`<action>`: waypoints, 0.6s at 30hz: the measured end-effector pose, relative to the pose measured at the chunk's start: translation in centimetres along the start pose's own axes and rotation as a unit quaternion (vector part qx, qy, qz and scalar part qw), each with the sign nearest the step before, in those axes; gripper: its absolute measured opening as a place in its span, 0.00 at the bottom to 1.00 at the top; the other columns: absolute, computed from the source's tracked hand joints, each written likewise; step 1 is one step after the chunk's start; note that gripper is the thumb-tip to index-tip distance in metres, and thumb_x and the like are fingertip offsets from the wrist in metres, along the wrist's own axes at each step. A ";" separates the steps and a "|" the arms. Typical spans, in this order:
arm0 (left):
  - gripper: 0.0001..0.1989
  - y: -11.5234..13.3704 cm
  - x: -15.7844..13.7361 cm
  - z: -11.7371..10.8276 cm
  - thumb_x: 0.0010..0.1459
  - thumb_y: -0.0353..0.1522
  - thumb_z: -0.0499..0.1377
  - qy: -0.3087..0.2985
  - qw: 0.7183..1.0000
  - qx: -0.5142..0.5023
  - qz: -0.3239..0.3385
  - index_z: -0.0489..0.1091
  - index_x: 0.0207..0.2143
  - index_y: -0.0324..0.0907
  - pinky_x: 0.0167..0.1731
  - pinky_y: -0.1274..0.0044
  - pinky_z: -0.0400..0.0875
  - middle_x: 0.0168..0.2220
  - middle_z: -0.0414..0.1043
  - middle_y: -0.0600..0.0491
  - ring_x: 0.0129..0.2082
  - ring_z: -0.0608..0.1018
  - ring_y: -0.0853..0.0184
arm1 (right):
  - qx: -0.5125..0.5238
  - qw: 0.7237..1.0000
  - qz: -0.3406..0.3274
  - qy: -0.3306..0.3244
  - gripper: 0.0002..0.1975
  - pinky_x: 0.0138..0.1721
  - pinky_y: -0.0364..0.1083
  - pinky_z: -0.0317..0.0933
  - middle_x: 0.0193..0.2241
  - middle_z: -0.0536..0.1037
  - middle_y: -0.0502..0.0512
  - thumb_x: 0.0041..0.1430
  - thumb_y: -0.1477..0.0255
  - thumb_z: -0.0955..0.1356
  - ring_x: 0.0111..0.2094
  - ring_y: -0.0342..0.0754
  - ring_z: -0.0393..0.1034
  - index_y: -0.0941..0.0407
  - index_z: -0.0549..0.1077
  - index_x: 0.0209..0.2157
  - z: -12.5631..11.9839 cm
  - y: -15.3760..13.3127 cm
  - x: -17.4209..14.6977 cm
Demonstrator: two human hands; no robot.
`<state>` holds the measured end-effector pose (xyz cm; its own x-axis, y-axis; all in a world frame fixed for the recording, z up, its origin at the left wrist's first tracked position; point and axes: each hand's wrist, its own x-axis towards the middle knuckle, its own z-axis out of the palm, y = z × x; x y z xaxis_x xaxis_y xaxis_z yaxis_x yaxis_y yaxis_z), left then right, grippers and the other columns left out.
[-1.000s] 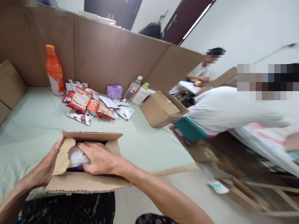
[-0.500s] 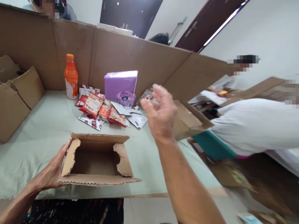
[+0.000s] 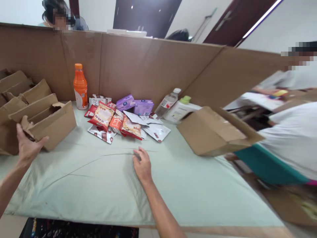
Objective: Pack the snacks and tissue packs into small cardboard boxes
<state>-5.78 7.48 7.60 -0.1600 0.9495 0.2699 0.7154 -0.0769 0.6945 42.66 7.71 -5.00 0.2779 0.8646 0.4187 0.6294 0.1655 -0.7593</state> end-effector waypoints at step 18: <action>0.51 6.0 3.8 10.5 0.57 0.56 0.60 -0.098 0.990 0.100 -0.023 0.45 0.72 0.41 0.70 0.41 0.46 0.76 0.45 0.35 0.74 0.50 0.30 | -0.079 0.994 -0.008 -0.071 0.14 0.62 0.53 0.66 0.61 0.75 0.65 0.61 0.75 0.67 0.63 0.53 0.70 0.56 0.79 0.47 -1.6 -3.4 1.4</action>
<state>5.01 13.81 5.79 -0.0742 0.9928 0.0935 0.8336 0.0103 0.5522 42.09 7.64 -1.05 0.1683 0.9227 0.3467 0.7422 0.1128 -0.6607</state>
